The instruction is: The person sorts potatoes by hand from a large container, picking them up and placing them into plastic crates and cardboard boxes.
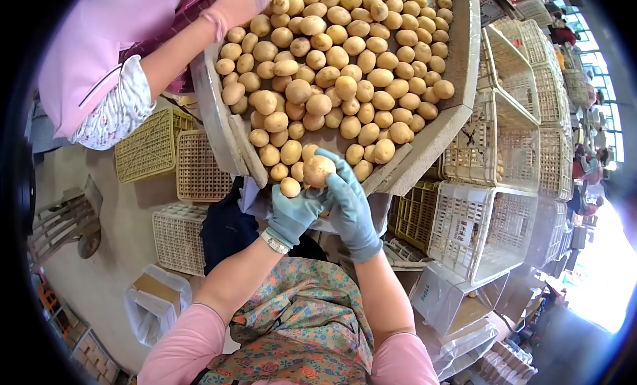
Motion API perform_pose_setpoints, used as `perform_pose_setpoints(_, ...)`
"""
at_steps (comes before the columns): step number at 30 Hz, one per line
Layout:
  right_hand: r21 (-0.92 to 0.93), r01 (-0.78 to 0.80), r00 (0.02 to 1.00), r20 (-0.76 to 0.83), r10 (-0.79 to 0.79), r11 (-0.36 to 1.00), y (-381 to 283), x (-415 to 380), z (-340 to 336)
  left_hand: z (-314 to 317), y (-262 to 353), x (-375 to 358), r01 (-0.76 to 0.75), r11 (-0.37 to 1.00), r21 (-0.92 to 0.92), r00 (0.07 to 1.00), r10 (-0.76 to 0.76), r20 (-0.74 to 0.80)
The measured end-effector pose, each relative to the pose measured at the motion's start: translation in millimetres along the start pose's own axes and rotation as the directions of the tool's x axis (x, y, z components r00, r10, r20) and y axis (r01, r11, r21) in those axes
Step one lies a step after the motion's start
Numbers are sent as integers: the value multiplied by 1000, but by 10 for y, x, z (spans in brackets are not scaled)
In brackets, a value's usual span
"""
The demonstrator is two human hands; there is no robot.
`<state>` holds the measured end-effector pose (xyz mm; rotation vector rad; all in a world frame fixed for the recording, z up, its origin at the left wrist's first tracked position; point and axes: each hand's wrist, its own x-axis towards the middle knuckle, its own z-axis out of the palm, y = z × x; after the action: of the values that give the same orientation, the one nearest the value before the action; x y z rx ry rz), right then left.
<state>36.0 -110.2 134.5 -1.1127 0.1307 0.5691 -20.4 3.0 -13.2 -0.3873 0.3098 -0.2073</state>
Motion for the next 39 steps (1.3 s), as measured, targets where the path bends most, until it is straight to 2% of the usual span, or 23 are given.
perform_pose_setpoints(2,217,-53,998,-11,57,975,70,-7,-5,2,2,-4,26,999,-26,998,-25,58)
perform_pose_setpoints(5,399,-99,993,-15,114,912,57,0,27,143,-46,16,-9,973,229,993,36,-114)
perform_pose_setpoints(8,483,-145,988,30,150,864,74,-59,30,84,-23,0,-75,913,400,985,130,-112)
perform_pose_setpoints(10,542,-192,981,72,183,818,166,-200,-94,-83,-116,-64,-268,327,906,915,381,133)
perform_pose_setpoints(11,514,-128,990,24,136,848,282,-242,-98,-125,-177,-53,-322,267,908,878,443,181)
perform_pose_setpoints(12,609,-112,983,-45,176,785,456,-359,-66,-331,90,-42,-217,435,874,959,260,108)
perform_pose_setpoints(13,610,-214,977,126,174,763,597,-520,-262,-210,70,-25,-149,680,718,980,200,14)
perform_pose_setpoints(14,601,-293,953,122,276,744,687,-706,-298,-82,47,-12,-82,882,464,987,135,-82)
perform_pose_setpoints(15,710,-394,918,325,226,583,1067,-843,-584,47,23,-4,-37,982,186,982,70,-175)
perform_pose_setpoints(18,719,-427,779,-15,627,548,1043,-1359,-969,88,21,59,-37,976,216,994,57,-88)
perform_pose_setpoints(19,696,-472,810,100,577,541,990,-1445,-1351,96,18,55,-32,981,191,994,51,-93)
perform_pose_setpoints(20,635,-654,728,378,572,412,770,-1430,-1866,108,13,50,-28,986,166,994,45,-99)
perform_pose_setpoints(22,605,-365,891,7,454,708,-21,-1042,-2458,162,-21,40,-34,991,131,990,51,-132)
perform_pose_setpoints(23,373,-68,923,-328,200,925,-731,-848,-2328,176,-11,32,-41,986,163,987,65,-144)
perform_pose_setpoints(24,214,98,896,-444,8,972,-1317,-653,-2505,178,-38,45,-15,966,258,988,55,-147)
perform_pose_setpoints(26,35,340,846,-447,-290,940,-2079,-468,-2705,144,-67,38,-7,819,574,987,99,-130)
perform_pose_setpoints(29,-114,413,870,-243,-429,903,-1965,-135,-2233,150,-131,0,-128,106,986,910,408,74)
perform_pose_setpoints(31,-490,181,921,-219,-321,853,-1301,-204,-1278,230,-201,-12,-107,-229,968,791,570,222)
perform_pose_setpoints(33,-722,24,978,-125,-165,691,-740,-249,-323,195,-219,1,-79,-308,948,753,605,259)
perform_pose_setpoints(34,-828,158,987,119,-107,537,-324,22,-375,147,-145,-22,-116,-269,956,778,574,256)
perform_pose_setpoints(36,-803,475,876,392,-279,361,229,133,125,-34,-36,-56,-242,19,970,862,462,206)
perform_pose_setpoints(37,-765,528,849,471,-238,369,279,215,436,-178,-1,-73,-284,323,903,914,374,154)
perform_pose_setpoints(39,-758,643,755,603,-258,109,551,474,460,-300,-10,-73,-223,908,355,974,194,115)
